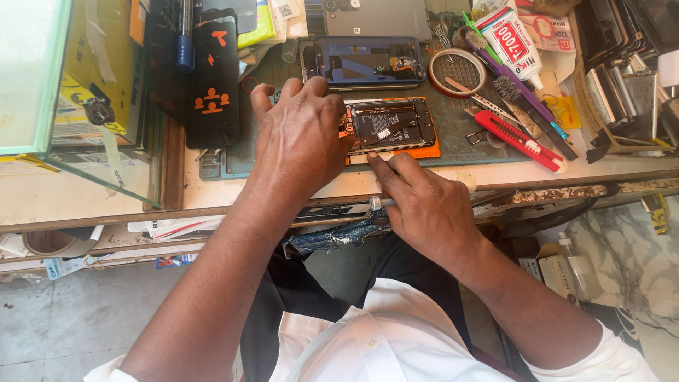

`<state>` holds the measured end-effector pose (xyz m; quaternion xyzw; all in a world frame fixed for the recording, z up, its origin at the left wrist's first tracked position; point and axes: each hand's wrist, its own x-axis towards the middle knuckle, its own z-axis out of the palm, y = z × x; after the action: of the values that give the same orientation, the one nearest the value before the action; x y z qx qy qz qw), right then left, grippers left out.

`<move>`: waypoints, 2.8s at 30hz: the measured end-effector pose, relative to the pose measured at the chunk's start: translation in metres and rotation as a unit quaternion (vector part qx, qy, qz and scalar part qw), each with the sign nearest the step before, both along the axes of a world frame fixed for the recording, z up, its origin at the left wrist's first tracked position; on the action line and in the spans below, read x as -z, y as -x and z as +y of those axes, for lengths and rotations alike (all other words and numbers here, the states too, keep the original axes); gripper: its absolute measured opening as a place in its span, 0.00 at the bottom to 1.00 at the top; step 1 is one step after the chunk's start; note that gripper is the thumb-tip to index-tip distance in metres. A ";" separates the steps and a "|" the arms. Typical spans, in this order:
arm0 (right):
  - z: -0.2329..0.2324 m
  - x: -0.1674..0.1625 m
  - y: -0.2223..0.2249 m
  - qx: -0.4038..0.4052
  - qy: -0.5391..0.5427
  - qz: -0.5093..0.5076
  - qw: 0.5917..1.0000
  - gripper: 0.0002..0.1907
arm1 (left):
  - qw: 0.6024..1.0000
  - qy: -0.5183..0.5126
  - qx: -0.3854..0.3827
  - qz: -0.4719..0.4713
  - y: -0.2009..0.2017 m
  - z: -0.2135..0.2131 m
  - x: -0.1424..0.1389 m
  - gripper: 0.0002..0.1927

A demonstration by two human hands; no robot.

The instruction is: The person uses a screwdriver to remove screws from the internal frame of a disassembled smartphone. They then flip the device over to show the back cover and continue removing screws from the other side.

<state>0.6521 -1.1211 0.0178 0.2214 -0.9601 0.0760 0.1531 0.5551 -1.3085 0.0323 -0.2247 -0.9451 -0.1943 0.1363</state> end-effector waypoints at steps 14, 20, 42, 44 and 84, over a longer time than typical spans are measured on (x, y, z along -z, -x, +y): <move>-0.038 -0.022 -0.053 0.005 -0.012 -0.012 1.000 0.32 | 1.000 0.015 0.008 0.011 -0.056 -0.034 -0.019 0.18; -0.039 -0.024 -0.053 0.008 -0.027 -0.015 0.999 0.33 | 1.000 0.021 0.012 0.010 -0.056 -0.035 -0.022 0.19; -0.065 -0.028 -0.070 0.011 -0.026 -0.033 0.999 0.33 | 1.000 0.025 0.010 0.010 -0.073 -0.062 -0.025 0.18; -0.068 -0.027 -0.071 0.009 -0.026 -0.032 0.999 0.33 | 1.000 0.026 0.011 0.007 -0.074 -0.065 -0.026 0.18; -0.118 -0.029 -0.126 -0.003 0.011 0.023 1.000 0.30 | 1.000 -0.023 0.013 0.000 -0.129 -0.127 -0.030 0.17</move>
<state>0.7782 -1.2394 0.0472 0.2244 -0.9546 0.0823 0.1776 0.6838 -1.4351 0.0618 -0.2339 -0.9375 -0.2174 0.1384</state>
